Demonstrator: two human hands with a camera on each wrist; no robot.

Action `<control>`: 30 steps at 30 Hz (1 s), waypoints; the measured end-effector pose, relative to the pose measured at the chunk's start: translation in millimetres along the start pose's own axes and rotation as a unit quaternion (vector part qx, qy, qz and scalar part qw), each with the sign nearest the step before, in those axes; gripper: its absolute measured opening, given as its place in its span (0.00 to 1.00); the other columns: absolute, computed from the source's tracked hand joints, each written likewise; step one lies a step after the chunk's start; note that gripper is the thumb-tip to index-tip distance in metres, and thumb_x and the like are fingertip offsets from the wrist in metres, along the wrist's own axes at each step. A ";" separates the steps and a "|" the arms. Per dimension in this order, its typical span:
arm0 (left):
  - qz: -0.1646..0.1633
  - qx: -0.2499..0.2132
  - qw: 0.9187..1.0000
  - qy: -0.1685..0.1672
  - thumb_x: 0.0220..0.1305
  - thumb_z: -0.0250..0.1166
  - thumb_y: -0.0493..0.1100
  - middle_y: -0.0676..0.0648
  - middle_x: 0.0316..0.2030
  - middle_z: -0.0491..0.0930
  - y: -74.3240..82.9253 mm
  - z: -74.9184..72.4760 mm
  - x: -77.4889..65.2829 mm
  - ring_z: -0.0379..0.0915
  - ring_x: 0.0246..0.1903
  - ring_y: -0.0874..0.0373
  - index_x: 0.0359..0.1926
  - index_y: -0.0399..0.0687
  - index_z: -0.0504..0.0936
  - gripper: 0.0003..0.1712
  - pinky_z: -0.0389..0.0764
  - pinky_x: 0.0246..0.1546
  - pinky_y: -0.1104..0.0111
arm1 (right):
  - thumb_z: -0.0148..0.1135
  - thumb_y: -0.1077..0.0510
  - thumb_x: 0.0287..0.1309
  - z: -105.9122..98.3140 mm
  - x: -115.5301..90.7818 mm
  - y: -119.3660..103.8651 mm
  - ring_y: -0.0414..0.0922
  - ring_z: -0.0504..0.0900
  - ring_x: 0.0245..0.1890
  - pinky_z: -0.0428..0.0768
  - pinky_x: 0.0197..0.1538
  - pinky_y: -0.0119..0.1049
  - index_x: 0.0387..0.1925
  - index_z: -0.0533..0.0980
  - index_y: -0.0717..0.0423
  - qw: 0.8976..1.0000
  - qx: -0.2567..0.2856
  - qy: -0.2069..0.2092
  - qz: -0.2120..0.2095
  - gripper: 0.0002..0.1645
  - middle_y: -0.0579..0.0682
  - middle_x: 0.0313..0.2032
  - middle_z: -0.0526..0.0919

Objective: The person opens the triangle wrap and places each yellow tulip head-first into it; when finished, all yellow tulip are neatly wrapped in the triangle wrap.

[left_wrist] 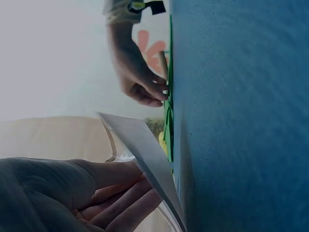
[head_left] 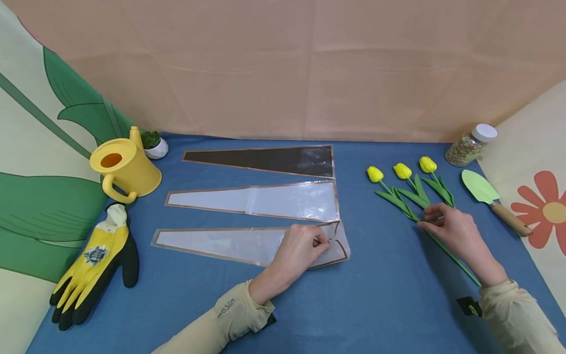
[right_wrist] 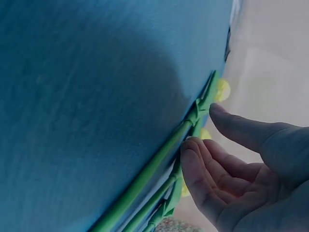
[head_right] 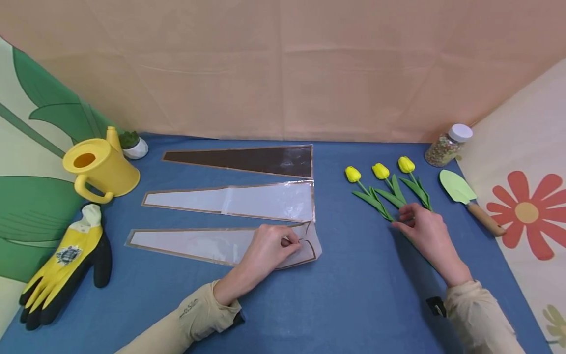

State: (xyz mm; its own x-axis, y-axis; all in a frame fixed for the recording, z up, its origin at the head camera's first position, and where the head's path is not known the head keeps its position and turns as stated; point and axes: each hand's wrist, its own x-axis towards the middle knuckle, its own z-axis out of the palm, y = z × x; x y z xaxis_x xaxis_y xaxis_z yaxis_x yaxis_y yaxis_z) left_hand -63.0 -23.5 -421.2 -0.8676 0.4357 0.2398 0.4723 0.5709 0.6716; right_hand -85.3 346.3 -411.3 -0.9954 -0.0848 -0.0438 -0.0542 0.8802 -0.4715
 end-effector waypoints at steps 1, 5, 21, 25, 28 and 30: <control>0.000 0.000 1.000 0.000 0.62 0.79 0.33 0.49 0.26 0.88 -0.2 0.0 -0.1 0.84 0.26 0.62 0.30 0.45 0.92 0.06 0.77 0.28 0.77 | 0.77 0.60 0.64 0.4 1.2 0.3 0.64 0.89 0.40 0.84 0.40 0.60 0.48 0.80 0.71 1.000 0.000 -0.006 0.000 0.20 0.65 0.39 0.89; 0.001 -0.001 1.000 -0.003 0.62 0.79 0.33 0.49 0.26 0.88 -1.0 0.5 -0.7 0.84 0.26 0.62 0.30 0.45 0.92 0.05 0.77 0.28 0.77 | 0.78 0.60 0.63 1.9 5.7 1.2 0.63 0.89 0.38 0.84 0.40 0.60 0.46 0.81 0.71 1.000 -0.002 -0.018 -0.004 0.19 0.64 0.37 0.89; -0.001 -0.008 1.000 -0.019 0.62 0.78 0.31 0.49 0.29 0.89 -2.7 0.5 -0.2 0.84 0.28 0.62 0.32 0.43 0.93 0.04 0.78 0.30 0.77 | 0.74 0.66 0.64 10.3 16.0 1.4 0.54 0.85 0.29 0.83 0.32 0.52 0.38 0.83 0.71 0.999 -0.035 -0.017 -0.036 0.09 0.58 0.29 0.87; 0.000 -0.007 1.000 -0.020 0.62 0.78 0.32 0.49 0.29 0.90 -2.3 0.2 0.3 0.84 0.28 0.62 0.32 0.43 0.93 0.04 0.78 0.30 0.78 | 0.74 0.66 0.63 9.0 17.0 2.5 0.52 0.84 0.28 0.82 0.31 0.51 0.37 0.84 0.71 0.998 -0.035 -0.012 -0.043 0.08 0.58 0.29 0.87; 0.002 -0.004 1.000 -0.020 0.63 0.78 0.32 0.49 0.29 0.89 -2.3 0.5 -0.1 0.84 0.28 0.62 0.32 0.43 0.93 0.04 0.78 0.30 0.78 | 0.75 0.66 0.63 8.6 17.1 2.5 0.53 0.85 0.29 0.82 0.32 0.52 0.37 0.84 0.71 0.999 -0.032 -0.017 -0.037 0.09 0.60 0.31 0.88; 0.003 0.001 1.000 -0.019 0.63 0.78 0.32 0.49 0.28 0.89 -2.2 0.7 -0.5 0.83 0.27 0.62 0.32 0.43 0.93 0.04 0.77 0.29 0.78 | 0.76 0.65 0.63 8.5 16.9 2.1 0.55 0.86 0.31 0.83 0.33 0.53 0.38 0.85 0.71 0.999 -0.030 -0.021 -0.033 0.10 0.61 0.33 0.88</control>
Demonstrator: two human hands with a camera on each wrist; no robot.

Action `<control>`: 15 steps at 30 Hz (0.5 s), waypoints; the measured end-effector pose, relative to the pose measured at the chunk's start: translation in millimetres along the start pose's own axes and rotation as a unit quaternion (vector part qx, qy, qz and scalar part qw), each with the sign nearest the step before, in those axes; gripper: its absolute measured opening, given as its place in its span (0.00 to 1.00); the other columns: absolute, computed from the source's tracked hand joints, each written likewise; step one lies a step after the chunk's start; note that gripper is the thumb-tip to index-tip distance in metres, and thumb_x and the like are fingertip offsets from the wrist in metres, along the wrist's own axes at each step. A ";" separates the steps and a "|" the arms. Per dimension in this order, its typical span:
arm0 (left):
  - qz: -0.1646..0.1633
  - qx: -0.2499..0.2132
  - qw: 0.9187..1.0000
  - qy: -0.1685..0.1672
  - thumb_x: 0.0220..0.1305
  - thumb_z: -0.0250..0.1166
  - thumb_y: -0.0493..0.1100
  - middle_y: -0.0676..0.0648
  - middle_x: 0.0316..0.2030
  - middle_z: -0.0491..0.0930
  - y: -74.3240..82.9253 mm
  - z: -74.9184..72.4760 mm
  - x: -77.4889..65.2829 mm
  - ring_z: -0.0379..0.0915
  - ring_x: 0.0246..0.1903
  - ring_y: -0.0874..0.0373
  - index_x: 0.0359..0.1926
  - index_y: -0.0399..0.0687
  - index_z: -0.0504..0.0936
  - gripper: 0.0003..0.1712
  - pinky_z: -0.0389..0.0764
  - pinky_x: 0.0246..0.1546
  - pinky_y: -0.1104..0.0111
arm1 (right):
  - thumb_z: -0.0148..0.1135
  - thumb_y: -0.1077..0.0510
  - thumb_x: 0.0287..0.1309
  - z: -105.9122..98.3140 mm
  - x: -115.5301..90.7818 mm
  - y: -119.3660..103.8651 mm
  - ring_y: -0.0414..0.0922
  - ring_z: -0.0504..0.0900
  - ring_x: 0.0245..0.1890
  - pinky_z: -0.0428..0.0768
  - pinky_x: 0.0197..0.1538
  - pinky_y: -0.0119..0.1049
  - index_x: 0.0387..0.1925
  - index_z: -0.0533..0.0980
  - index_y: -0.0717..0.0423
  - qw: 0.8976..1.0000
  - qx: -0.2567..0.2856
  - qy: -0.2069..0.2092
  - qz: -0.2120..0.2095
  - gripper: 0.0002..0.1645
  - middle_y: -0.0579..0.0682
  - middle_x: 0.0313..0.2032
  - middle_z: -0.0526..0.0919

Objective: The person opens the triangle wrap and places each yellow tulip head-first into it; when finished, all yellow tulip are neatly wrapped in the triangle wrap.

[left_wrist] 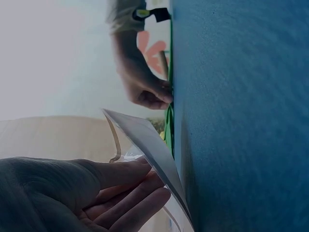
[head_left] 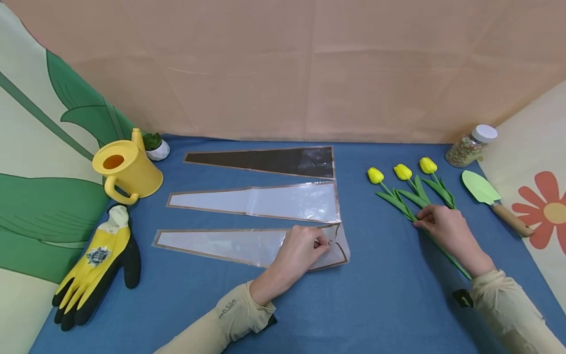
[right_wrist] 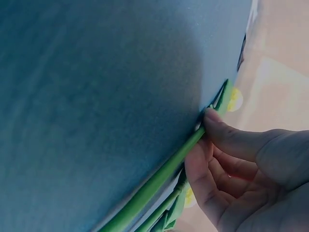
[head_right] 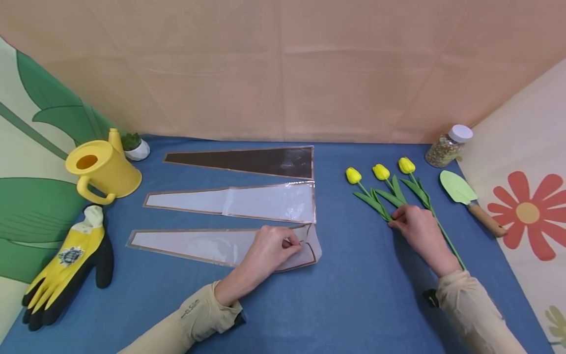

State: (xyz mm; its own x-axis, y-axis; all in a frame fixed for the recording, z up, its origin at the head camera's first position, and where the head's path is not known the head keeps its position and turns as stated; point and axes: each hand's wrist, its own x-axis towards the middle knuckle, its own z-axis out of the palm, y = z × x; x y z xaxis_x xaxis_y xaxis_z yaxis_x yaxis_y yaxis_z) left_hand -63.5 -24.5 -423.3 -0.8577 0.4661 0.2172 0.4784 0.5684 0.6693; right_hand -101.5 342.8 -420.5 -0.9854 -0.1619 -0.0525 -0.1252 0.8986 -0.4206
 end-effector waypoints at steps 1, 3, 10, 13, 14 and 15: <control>0.001 0.001 1.000 0.001 0.63 0.78 0.32 0.49 0.28 0.89 -0.1 0.3 -0.1 0.83 0.27 0.62 0.32 0.44 0.93 0.04 0.77 0.29 0.77 | 0.76 0.65 0.63 -0.3 -0.3 -0.1 0.55 0.86 0.31 0.83 0.33 0.53 0.39 0.85 0.71 1.000 0.000 -0.002 0.001 0.10 0.62 0.34 0.88; 0.002 0.002 1.000 0.002 0.63 0.78 0.32 0.49 0.27 0.89 -0.1 1.0 -0.5 0.83 0.26 0.62 0.31 0.44 0.93 0.05 0.76 0.28 0.77 | 0.76 0.65 0.63 -0.8 -1.2 -0.4 0.55 0.86 0.32 0.83 0.32 0.50 0.39 0.85 0.72 1.000 0.002 -0.001 0.001 0.11 0.63 0.35 0.89; -0.005 0.007 1.000 0.002 0.62 0.79 0.32 0.50 0.28 0.89 -1.2 2.0 -0.3 0.83 0.26 0.63 0.31 0.45 0.93 0.05 0.77 0.29 0.77 | 0.76 0.66 0.62 -5.4 -4.7 -4.9 0.56 0.87 0.32 0.83 0.33 0.54 0.37 0.86 0.70 1.000 -0.006 0.003 -0.006 0.08 0.62 0.34 0.89; -0.006 0.011 1.000 0.001 0.62 0.79 0.32 0.50 0.28 0.89 -2.0 2.3 -0.2 0.83 0.27 0.63 0.31 0.45 0.93 0.05 0.78 0.29 0.77 | 0.76 0.66 0.63 -7.6 -5.8 -6.6 0.55 0.87 0.32 0.83 0.33 0.54 0.37 0.86 0.69 1.000 -0.009 -0.003 -0.007 0.07 0.61 0.33 0.89; -0.005 0.011 1.000 0.002 0.62 0.79 0.32 0.50 0.28 0.89 -1.8 2.3 -0.1 0.83 0.27 0.63 0.31 0.45 0.93 0.05 0.78 0.29 0.77 | 0.75 0.66 0.63 -8.5 -6.3 -7.3 0.55 0.87 0.32 0.83 0.33 0.54 0.37 0.86 0.69 1.000 -0.008 -0.006 -0.006 0.07 0.60 0.33 0.89; -0.005 0.010 1.000 0.002 0.62 0.79 0.32 0.50 0.28 0.89 -1.7 2.3 -0.1 0.83 0.27 0.63 0.31 0.45 0.93 0.05 0.78 0.29 0.77 | 0.75 0.66 0.64 -9.3 -6.7 -8.1 0.54 0.87 0.32 0.83 0.32 0.53 0.37 0.86 0.69 1.000 -0.007 -0.009 -0.005 0.07 0.60 0.33 0.89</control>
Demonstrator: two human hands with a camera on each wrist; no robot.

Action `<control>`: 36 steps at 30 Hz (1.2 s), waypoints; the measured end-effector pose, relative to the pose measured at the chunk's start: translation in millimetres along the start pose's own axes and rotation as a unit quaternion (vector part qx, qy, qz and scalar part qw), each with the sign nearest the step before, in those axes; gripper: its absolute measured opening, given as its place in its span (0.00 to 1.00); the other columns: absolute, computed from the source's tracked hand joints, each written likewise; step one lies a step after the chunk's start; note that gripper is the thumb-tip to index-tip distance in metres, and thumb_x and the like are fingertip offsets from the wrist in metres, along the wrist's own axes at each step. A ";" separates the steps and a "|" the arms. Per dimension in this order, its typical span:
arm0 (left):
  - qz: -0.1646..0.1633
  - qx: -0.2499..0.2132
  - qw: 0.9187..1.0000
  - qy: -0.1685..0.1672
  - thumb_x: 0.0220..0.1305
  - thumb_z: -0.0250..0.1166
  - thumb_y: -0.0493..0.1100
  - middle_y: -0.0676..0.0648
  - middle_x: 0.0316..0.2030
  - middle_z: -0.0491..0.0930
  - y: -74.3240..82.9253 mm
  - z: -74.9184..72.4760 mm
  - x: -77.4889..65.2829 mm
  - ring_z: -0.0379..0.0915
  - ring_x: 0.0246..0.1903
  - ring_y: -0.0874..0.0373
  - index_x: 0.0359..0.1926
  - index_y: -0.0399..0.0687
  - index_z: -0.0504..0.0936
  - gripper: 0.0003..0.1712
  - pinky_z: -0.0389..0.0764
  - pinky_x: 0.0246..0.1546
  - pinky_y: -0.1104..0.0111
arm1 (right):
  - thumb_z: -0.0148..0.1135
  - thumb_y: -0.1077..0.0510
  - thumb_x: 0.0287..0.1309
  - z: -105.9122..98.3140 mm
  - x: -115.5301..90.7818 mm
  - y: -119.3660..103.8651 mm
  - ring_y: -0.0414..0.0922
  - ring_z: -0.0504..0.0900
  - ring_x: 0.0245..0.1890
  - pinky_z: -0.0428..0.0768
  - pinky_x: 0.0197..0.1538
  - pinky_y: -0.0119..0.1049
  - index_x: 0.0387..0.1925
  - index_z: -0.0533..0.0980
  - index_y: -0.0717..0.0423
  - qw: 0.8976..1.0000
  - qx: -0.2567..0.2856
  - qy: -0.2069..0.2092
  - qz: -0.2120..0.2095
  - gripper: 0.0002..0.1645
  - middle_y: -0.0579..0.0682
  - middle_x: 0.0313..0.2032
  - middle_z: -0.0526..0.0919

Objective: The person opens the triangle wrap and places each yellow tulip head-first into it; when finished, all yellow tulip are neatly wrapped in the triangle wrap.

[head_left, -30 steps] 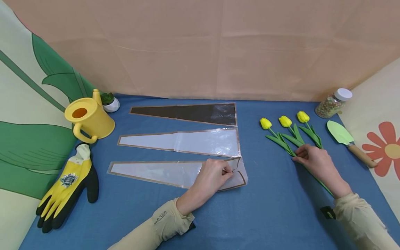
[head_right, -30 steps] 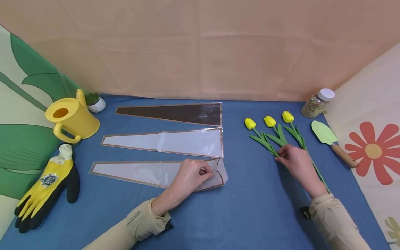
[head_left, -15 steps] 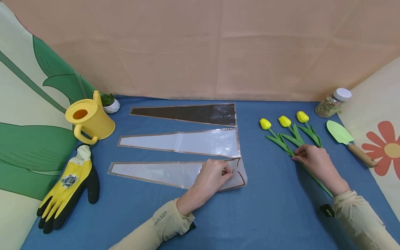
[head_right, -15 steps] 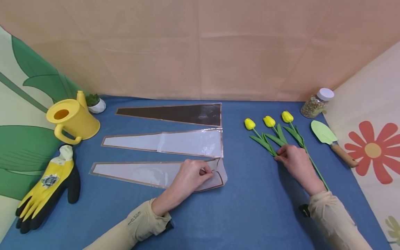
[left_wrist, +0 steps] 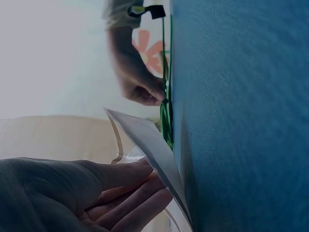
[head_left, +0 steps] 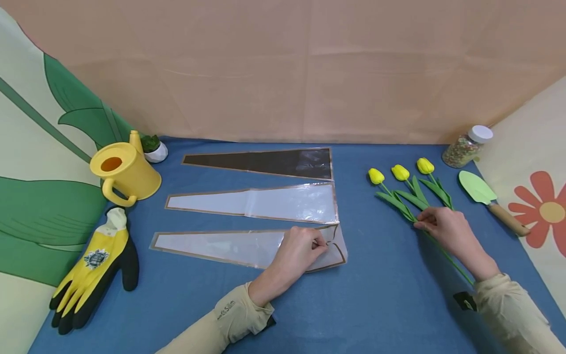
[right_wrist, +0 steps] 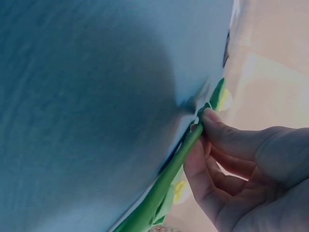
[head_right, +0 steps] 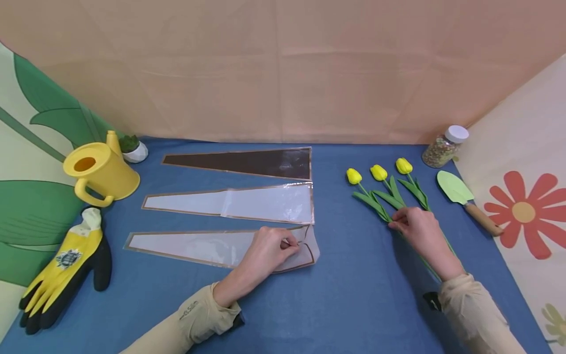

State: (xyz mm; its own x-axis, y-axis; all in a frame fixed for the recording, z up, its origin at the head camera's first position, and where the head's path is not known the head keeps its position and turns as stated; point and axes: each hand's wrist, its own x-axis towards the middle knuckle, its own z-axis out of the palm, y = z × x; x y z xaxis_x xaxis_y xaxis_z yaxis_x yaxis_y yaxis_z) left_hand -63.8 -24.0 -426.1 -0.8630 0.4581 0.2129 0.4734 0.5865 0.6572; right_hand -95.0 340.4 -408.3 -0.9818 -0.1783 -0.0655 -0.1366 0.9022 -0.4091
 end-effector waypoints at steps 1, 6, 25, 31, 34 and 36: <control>0.000 0.000 1.000 0.000 0.62 0.79 0.33 0.50 0.28 0.89 0.1 -0.1 -0.1 0.83 0.27 0.63 0.31 0.45 0.93 0.05 0.78 0.29 0.77 | 0.75 0.65 0.64 -0.7 -0.2 -0.9 0.54 0.87 0.31 0.83 0.32 0.52 0.37 0.86 0.69 1.000 0.001 -0.003 0.001 0.07 0.60 0.33 0.89; -0.003 -0.003 1.000 -0.002 0.63 0.78 0.33 0.50 0.27 0.89 0.2 -0.7 -0.2 0.84 0.27 0.62 0.31 0.45 0.93 0.05 0.78 0.30 0.76 | 0.73 0.64 0.67 -4.8 -1.5 -5.7 0.48 0.85 0.29 0.80 0.30 0.44 0.38 0.85 0.68 1.000 0.021 -0.015 0.012 0.07 0.56 0.31 0.89; -0.006 -0.002 1.000 -0.005 0.62 0.79 0.33 0.49 0.28 0.89 -1.2 -0.5 -0.3 0.83 0.27 0.62 0.31 0.44 0.93 0.04 0.77 0.28 0.77 | 0.65 0.58 0.77 -28.1 -16.5 -15.7 0.40 0.90 0.32 0.85 0.36 0.30 0.52 0.82 0.72 0.988 0.142 0.006 0.057 0.17 0.61 0.40 0.90; -0.007 -0.004 1.000 -0.005 0.63 0.78 0.33 0.50 0.27 0.89 -1.7 0.0 -0.7 0.83 0.27 0.62 0.31 0.45 0.93 0.05 0.78 0.28 0.76 | 0.63 0.62 0.78 -31.6 -21.2 -15.9 0.35 0.89 0.31 0.86 0.36 0.27 0.53 0.79 0.76 0.975 0.208 0.052 0.061 0.17 0.58 0.38 0.90; -0.007 -0.006 1.000 -0.008 0.62 0.78 0.32 0.50 0.28 0.89 -2.0 0.1 -0.8 0.83 0.27 0.62 0.31 0.44 0.93 0.05 0.78 0.29 0.76 | 0.64 0.60 0.77 -33.3 -23.9 -15.2 0.35 0.89 0.31 0.86 0.36 0.27 0.55 0.78 0.77 0.966 0.239 0.070 0.066 0.19 0.45 0.35 0.89; -0.009 -0.008 1.000 -0.010 0.63 0.78 0.32 0.49 0.28 0.89 -1.8 -0.3 -0.6 0.84 0.27 0.62 0.32 0.44 0.93 0.04 0.78 0.29 0.76 | 0.64 0.60 0.77 -34.4 -26.3 -13.8 0.35 0.90 0.32 0.86 0.37 0.27 0.54 0.78 0.75 0.957 0.271 0.078 0.067 0.18 0.39 0.35 0.88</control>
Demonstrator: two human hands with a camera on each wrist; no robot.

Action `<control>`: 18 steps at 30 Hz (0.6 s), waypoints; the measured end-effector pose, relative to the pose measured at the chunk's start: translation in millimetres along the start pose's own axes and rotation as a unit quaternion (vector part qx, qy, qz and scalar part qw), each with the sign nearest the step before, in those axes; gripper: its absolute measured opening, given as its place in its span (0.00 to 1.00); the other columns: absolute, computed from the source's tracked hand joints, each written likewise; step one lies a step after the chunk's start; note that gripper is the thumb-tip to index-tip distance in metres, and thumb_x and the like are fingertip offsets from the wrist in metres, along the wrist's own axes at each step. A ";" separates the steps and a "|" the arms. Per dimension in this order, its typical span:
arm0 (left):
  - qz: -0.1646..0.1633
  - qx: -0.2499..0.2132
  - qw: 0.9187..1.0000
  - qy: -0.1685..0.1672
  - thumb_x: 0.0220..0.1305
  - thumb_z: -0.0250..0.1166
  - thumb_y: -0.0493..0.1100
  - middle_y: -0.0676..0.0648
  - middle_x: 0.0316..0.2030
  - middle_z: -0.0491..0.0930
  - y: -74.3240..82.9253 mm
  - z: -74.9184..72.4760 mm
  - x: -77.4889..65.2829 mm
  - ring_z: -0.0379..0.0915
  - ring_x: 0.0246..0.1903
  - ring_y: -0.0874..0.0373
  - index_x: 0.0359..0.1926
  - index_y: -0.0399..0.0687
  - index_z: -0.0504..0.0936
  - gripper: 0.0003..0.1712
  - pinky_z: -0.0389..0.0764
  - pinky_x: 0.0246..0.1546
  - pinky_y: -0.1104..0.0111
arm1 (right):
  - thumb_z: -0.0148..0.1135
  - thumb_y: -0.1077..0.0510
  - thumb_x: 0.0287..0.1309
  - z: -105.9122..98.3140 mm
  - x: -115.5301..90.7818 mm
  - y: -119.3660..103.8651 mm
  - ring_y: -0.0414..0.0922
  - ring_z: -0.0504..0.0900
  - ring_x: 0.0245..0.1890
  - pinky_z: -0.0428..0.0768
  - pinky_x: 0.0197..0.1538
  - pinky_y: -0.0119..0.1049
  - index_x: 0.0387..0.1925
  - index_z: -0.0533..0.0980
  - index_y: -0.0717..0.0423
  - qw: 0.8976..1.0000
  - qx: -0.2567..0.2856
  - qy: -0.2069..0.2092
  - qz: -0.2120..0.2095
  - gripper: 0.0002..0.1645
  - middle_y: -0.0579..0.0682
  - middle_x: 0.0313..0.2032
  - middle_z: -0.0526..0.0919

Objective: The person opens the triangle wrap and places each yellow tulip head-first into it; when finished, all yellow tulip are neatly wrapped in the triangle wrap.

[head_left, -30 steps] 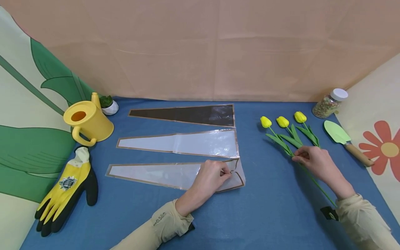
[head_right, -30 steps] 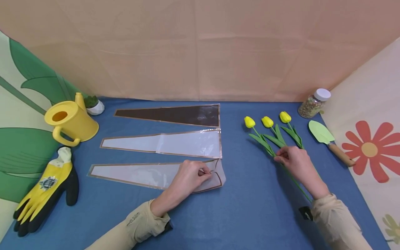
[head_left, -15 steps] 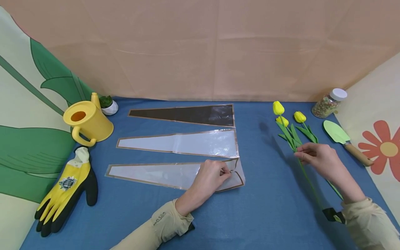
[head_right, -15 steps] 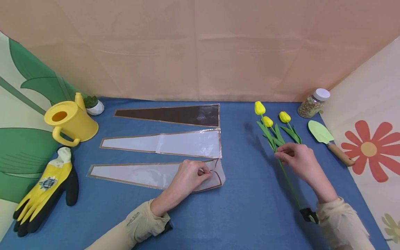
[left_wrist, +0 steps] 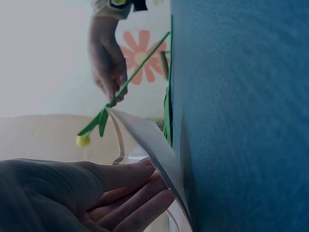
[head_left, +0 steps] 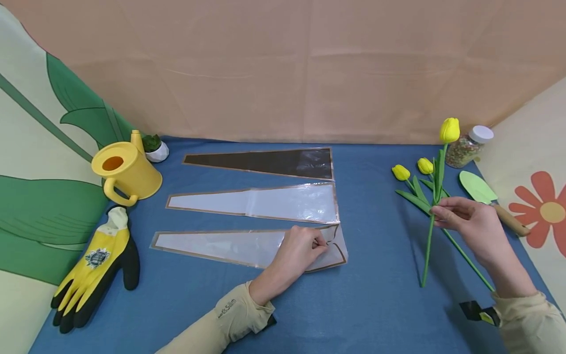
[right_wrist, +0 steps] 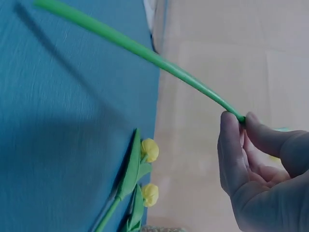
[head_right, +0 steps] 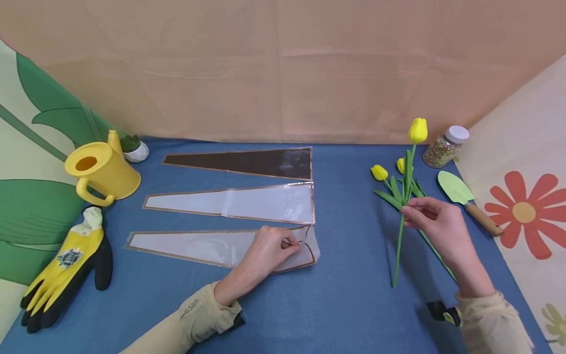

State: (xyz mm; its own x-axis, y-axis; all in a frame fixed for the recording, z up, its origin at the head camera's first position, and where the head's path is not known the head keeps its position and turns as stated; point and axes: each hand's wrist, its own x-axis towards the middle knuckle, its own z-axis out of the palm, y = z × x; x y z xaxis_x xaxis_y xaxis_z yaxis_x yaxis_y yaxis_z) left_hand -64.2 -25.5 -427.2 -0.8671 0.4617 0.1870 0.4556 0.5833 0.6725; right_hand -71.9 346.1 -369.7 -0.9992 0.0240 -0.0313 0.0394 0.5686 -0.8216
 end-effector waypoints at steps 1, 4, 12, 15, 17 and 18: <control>0.000 -0.001 1.000 -0.001 0.63 0.78 0.32 0.49 0.28 0.89 0.1 0.0 0.2 0.84 0.27 0.62 0.32 0.44 0.93 0.04 0.78 0.29 0.76 | 0.64 0.61 0.77 -1.1 -1.1 0.8 0.35 0.90 0.32 0.86 0.37 0.27 0.53 0.79 0.72 1.000 0.022 0.002 -0.001 0.15 0.38 0.35 0.88; -0.002 -0.001 1.000 -0.002 0.63 0.78 0.33 0.50 0.28 0.89 0.2 -0.1 1.0 0.83 0.27 0.63 0.31 0.45 0.93 0.05 0.78 0.29 0.76 | 0.64 0.65 0.76 -2.9 -3.6 3.5 0.37 0.91 0.34 0.86 0.38 0.27 0.49 0.83 0.63 0.993 0.114 0.009 -0.004 0.06 0.40 0.35 0.89; -0.004 -0.001 1.000 -0.001 0.63 0.78 0.32 0.50 0.28 0.89 -0.2 -0.5 1.7 0.83 0.27 0.63 0.31 0.45 0.94 0.05 0.77 0.28 0.76 | 0.62 0.69 0.75 10.7 -12.2 3.3 0.40 0.92 0.39 0.87 0.43 0.32 0.46 0.84 0.62 0.936 0.350 0.037 -0.015 0.07 0.49 0.40 0.92; -0.003 -0.004 1.000 -0.001 0.62 0.78 0.32 0.50 0.28 0.90 -0.4 -0.3 1.6 0.83 0.27 0.64 0.31 0.45 0.94 0.05 0.78 0.29 0.76 | 0.61 0.70 0.75 19.3 -15.8 0.7 0.42 0.92 0.40 0.87 0.44 0.34 0.47 0.83 0.65 0.918 0.394 0.046 -0.019 0.07 0.51 0.41 0.92; -0.004 -0.006 1.000 0.000 0.63 0.78 0.32 0.50 0.28 0.89 -0.2 -0.3 1.5 0.83 0.27 0.63 0.31 0.45 0.94 0.05 0.78 0.29 0.76 | 0.61 0.70 0.74 23.7 -18.0 -1.5 0.42 0.92 0.40 0.87 0.45 0.34 0.47 0.83 0.66 0.911 0.409 0.050 -0.018 0.07 0.52 0.41 0.92; -0.005 -0.007 1.000 -0.001 0.63 0.78 0.32 0.50 0.27 0.89 -0.1 -0.2 1.5 0.83 0.27 0.63 0.31 0.45 0.93 0.05 0.78 0.29 0.76 | 0.61 0.70 0.74 25.4 -19.1 -2.5 0.42 0.92 0.40 0.87 0.45 0.34 0.48 0.83 0.66 0.909 0.412 0.053 -0.018 0.07 0.52 0.41 0.92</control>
State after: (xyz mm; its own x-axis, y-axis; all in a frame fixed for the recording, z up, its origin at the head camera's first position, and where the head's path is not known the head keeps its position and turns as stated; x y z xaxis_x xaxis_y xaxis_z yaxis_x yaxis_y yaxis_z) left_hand -65.6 -25.1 -426.9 -0.8710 0.4572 0.1795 0.4447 0.5788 0.6835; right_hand -53.0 323.3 -381.5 -0.9924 0.1208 0.0236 -0.0521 -0.2378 -0.9699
